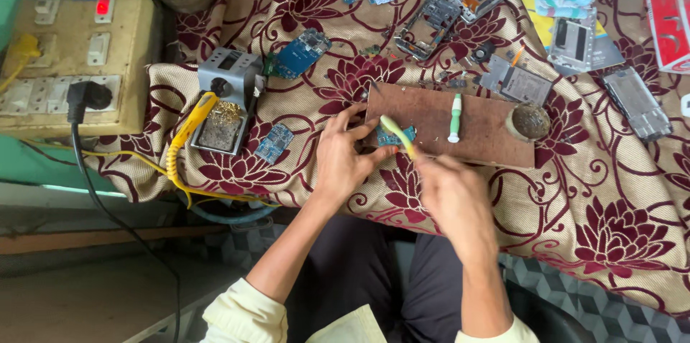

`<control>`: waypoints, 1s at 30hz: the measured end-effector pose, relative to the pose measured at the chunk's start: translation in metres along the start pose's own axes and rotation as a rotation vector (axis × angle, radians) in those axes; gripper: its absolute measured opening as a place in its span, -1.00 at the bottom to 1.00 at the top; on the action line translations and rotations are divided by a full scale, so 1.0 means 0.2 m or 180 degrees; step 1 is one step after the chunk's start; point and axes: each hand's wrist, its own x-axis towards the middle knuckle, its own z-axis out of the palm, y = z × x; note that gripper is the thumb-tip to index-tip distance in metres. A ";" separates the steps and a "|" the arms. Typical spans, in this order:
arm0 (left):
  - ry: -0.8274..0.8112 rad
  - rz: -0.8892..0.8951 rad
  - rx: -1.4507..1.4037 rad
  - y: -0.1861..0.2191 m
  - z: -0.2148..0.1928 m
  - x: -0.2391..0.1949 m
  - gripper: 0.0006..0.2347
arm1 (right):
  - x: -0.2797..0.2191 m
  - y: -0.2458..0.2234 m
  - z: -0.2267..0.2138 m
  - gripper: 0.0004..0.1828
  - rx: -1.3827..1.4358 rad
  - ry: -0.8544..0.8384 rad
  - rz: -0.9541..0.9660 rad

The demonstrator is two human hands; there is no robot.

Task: The person cleans a small blue circuit board and a black phone frame using a toothbrush and a small screwdriver. They scrub the components on a wooden board, then scrape and brush the phone frame, placing the cleaned items on the table.

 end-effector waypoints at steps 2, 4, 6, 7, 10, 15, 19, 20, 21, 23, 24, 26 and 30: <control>0.0018 0.0008 0.0011 0.01 0.00 0.01 -0.50 | 0.01 -0.01 0.00 -0.62 -0.0138 -0.0245 -0.0267; 0.0031 -0.0007 0.0024 0.01 -0.02 0.01 -0.48 | 0.02 -0.03 0.01 -0.59 -0.0269 -0.0301 -0.0384; -0.0003 -0.0020 0.0009 0.00 -0.02 0.01 -0.46 | 0.02 -0.05 0.02 -0.64 -0.0410 -0.0148 -0.0305; 0.0006 -0.0005 0.0033 0.00 -0.01 0.01 -0.47 | 0.02 -0.06 0.02 -0.66 -0.0457 -0.0173 -0.0319; 0.0040 0.0059 0.0073 0.00 0.00 0.02 -0.49 | 0.05 -0.12 0.03 -0.65 -0.0495 -0.0351 -0.0078; 0.0044 -0.0059 0.0051 0.01 0.00 0.00 -0.50 | 0.05 -0.24 -0.06 -0.58 -0.0421 -0.0255 -0.0191; 0.0215 0.0167 0.0033 -0.02 0.00 -0.02 -0.53 | 0.06 -0.28 -0.08 -0.71 -0.0299 -0.0795 0.0626; 0.0144 0.0086 0.0021 -0.03 0.00 -0.03 -0.53 | 0.05 -0.27 -0.07 -0.81 -0.0436 -0.0593 0.0414; 0.0097 0.0045 -0.0029 -0.03 0.02 -0.02 -0.52 | 0.06 -0.25 -0.05 -0.81 -0.0612 -0.0348 0.0197; 0.0180 0.0221 0.0020 -0.03 0.03 -0.01 -0.52 | 0.04 -0.18 -0.07 -0.74 -0.0388 -0.0783 0.0557; 0.0230 0.0304 0.0057 -0.04 0.04 -0.01 -0.51 | 0.03 -0.15 -0.06 -0.62 -0.0265 -0.1002 0.0726; 0.0403 0.0554 0.0023 -0.04 0.03 -0.05 -0.64 | -0.01 -0.10 0.02 -0.70 0.0338 0.0068 0.0041; 0.0598 0.0546 -0.0213 -0.03 0.04 -0.03 -0.83 | 0.00 0.05 0.18 -0.58 0.1357 0.1084 0.0447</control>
